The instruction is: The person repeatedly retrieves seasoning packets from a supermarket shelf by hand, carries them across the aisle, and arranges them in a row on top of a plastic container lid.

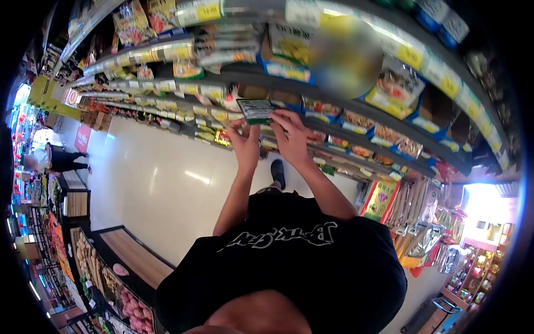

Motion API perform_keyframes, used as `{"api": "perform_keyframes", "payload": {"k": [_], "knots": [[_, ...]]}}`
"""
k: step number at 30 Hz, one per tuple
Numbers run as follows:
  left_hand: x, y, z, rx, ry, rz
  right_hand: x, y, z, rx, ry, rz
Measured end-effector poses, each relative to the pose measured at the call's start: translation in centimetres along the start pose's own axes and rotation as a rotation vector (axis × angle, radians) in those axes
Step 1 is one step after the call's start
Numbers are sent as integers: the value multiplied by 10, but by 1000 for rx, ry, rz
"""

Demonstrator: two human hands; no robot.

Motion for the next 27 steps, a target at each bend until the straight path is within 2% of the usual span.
{"api": "perform_keyframes", "payload": {"k": [1, 2, 5, 6, 8, 9, 10, 11, 14, 22, 27], "knots": [[19, -10, -3, -75, 40, -8, 15, -10, 11, -19, 7, 28], [38, -14, -12, 2, 43, -35, 29, -22, 26, -19, 21, 37], [90, -25, -47, -242, 239, -28, 69, -50, 58, -109, -143, -154], [101, -27, -59, -376, 326, 12, 76, -65, 82, -126, -129, -127], [126, -14, -93, 0, 288, -156, 83, -84, 100, -832, 219, -82], [132, -17, -97, -103, 300, -144, 85, -96, 107, -1171, 413, -43], [139, -19, -102, -206, 311, -132, 94, -98, 125, -729, 217, -154], [147, -15, -119, -248, 244, -130, 99, -104, 139, -774, 178, -276], [175, -21, -140, -369, 259, -131, 114, -115, 147, -749, 88, -352], [215, -45, -160, -594, 452, -131, 135, -116, 148, -702, -51, -500], [214, -50, -169, -673, 583, -116, 110, -85, 111, -529, -267, -606]]}}
Point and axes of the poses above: each hand's wrist, its own x-axis towards the middle knuckle, its own y-axis out of the back of the hand, z = x × y, the point moved 7 cm from there along x, towards the middle knuckle, and after that the axes turned 12 degrees about -x, right-handed, at the moved point
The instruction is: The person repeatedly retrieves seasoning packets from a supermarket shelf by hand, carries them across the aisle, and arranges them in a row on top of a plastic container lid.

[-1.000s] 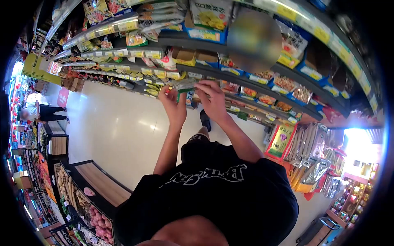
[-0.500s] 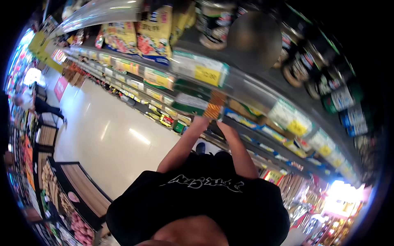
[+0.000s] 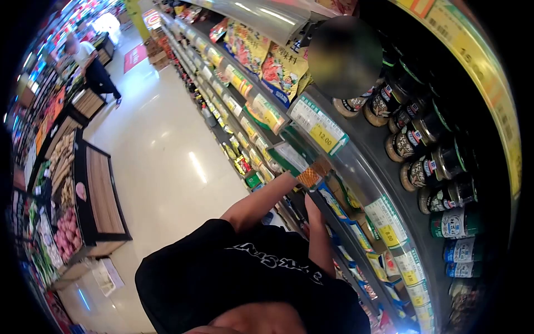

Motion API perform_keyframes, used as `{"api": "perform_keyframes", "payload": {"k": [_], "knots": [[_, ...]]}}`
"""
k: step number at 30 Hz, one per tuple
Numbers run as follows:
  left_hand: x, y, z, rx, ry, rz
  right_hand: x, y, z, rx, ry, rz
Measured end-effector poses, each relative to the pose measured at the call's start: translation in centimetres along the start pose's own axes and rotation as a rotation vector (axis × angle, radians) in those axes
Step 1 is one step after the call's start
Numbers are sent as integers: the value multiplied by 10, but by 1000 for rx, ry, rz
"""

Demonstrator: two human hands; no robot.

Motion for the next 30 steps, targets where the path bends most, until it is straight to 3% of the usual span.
{"api": "perform_keyframes", "payload": {"k": [3, 5, 6, 7, 8, 10, 12, 14, 15, 18, 24, 30], "knots": [[-9, 11, -7, -17, 50, 45, -35, 24, -18, 234, -35, 47], [-26, 26, -14, 43, 20, 125, -49, 16, -8, 292, 29, -43], [-51, 14, -8, 133, -95, 177, -53, 12, -4, 322, 65, -88], [-77, 1, -3, 232, -205, 240, -71, 27, -19, 616, 223, 43], [-112, -19, -1, 322, -319, 302, -83, 22, -16, 664, 245, 23], [-194, -51, 3, 739, -694, 434, -106, 6, -10, 766, 290, -24], [-255, -49, -16, 751, -575, 449, -139, -14, -24, 901, 427, -189], [-304, -8, -43, 736, -482, 532, -166, -67, -16, 689, 522, -451], [-333, 6, -57, 693, -385, 595, -194, -52, -31, 304, 608, -457], [-421, 44, -93, 550, -526, 771, -263, -73, -44, 308, 821, -723], [-585, 54, -185, 305, -645, 967, -406, -97, -63, -188, 1357, -1418], [-707, 34, -261, 208, -876, 1117, -560, -114, -65, -438, 1652, -1673]]}}
Point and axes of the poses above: each hand's wrist, its own x-axis towards the middle knuckle, its own y-axis out of the back of the hand, z = x × y, the point moved 7 cm from there along x, towards the middle knuckle, and after that the axes turned 12 degrees about -x, right-handed, at the moved point
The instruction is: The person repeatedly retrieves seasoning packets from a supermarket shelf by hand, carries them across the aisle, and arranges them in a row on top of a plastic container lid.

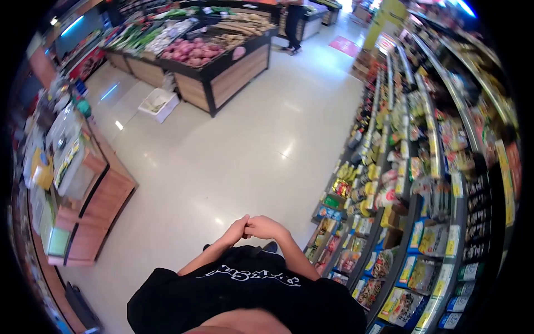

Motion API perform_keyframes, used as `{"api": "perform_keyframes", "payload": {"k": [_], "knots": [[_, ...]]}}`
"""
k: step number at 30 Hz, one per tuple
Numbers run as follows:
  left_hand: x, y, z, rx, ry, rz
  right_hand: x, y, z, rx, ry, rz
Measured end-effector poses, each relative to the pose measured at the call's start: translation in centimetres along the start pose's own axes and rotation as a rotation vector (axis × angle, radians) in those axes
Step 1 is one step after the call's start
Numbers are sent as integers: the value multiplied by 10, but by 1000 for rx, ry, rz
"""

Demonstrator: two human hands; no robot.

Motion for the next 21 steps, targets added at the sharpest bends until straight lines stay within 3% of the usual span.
{"api": "perform_keyframes", "payload": {"k": [5, 12, 21], "knots": [[-78, 123, 36, 66, -190, 183, 98, -42, -111, -17, 53, -176], [-197, 322, 40, 189, -176, 389, 249, -163, -243, -189, 290, -181], [-334, 442, 4, -32, -237, 753, 348, -275, -391, -644, 501, -583]]}}
Point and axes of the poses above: each hand's wrist, its own x-axis towards the middle knuckle, its own y-axis out of the back of the hand, z = x × y, the point moved 7 cm from there along x, towards the middle knuckle, and after that the axes turned 12 degrees about -x, right-handed, at the moved point
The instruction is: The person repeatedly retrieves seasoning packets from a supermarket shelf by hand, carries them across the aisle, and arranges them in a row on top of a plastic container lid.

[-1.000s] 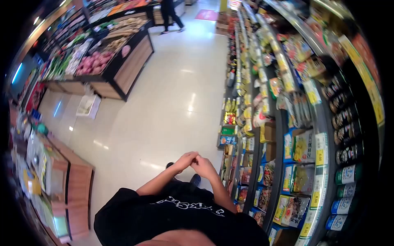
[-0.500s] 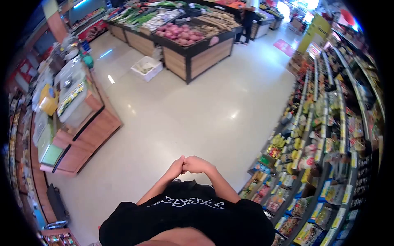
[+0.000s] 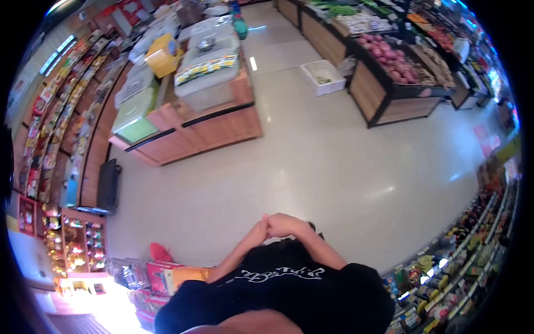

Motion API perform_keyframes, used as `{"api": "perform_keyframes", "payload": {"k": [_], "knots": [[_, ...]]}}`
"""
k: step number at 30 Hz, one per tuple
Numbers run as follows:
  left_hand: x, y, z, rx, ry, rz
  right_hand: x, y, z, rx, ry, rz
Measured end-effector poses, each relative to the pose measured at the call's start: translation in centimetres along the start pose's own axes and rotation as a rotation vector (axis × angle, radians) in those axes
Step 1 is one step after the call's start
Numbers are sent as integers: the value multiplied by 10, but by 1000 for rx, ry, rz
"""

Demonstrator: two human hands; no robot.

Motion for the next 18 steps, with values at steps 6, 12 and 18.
{"api": "perform_keyframes", "payload": {"k": [6, 12, 18], "knots": [[13, 79, -19, 8, 70, 277, 107, 6, -9, -179, 76, -309], [51, 181, -22, 408, -117, 581, 218, 61, -34, -241, 224, -394], [129, 323, 79, 331, 51, 668, 355, 164, -43, -167, 430, -321]]}}
Point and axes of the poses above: each hand's wrist, its own x-axis towards the middle knuckle, its own y-axis out of the back of the hand, z = x × y, the point moved 7 cm from there along x, towards the middle knuckle, and after that the axes turned 12 degrees about -x, right-handed, at the moved point
